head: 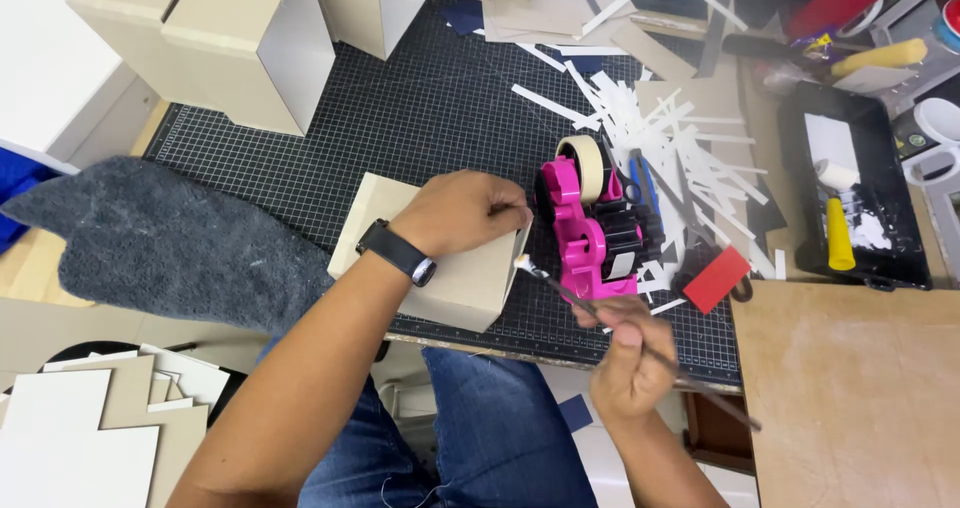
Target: Assembling and taping small cardboard boxes on a workbench
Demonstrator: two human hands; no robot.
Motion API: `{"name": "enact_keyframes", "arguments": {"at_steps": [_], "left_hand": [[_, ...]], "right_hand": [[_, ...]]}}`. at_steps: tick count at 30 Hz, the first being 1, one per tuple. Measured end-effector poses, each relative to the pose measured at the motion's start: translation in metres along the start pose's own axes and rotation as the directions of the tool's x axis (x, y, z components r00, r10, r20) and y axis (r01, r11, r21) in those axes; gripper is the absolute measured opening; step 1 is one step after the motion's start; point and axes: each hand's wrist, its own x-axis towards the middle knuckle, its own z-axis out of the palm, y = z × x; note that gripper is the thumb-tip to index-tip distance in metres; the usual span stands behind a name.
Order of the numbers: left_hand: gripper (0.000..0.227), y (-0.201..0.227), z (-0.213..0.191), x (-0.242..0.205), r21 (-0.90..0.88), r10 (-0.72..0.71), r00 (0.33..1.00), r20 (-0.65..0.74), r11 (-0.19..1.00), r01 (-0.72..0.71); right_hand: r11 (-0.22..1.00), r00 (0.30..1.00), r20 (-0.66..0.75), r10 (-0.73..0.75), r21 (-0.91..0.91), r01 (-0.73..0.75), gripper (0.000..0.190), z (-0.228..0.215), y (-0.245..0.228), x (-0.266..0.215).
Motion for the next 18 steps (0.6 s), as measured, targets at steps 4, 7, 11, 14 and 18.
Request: {"name": "enact_keyframes", "arguments": {"at_steps": [4,7,11,14,18], "left_hand": [[0.026,0.001,-0.002,0.000,-0.001,-0.012,1.000,0.017,1.000,0.012],[0.027,0.005,0.000,-0.002,0.009,0.025,1.000,0.010,1.000,-0.025],[0.030,0.013,-0.008,-0.005,-0.069,-0.040,0.997,-0.068,0.997,0.035],[0.037,0.013,-0.012,-0.007,-0.067,-0.044,0.998,-0.039,0.997,0.041],[0.042,0.025,-0.022,-0.016,-0.067,-0.072,0.997,0.008,0.995,0.073]], "right_hand": [[0.999,0.998,0.044,-0.039,-0.002,0.039,0.023,-0.002,-0.017,0.000],[0.999,0.995,-0.088,-0.049,-0.010,0.048,0.019,-0.002,-0.002,0.006],[0.993,0.992,-0.060,-0.108,-0.057,0.104,0.032,0.004,0.004,0.003],[0.997,0.990,-0.112,-0.081,0.012,0.083,0.039,-0.014,0.001,-0.012],[0.948,0.912,-0.379,-0.159,-0.316,0.034,0.032,-0.054,0.005,0.029]]}}
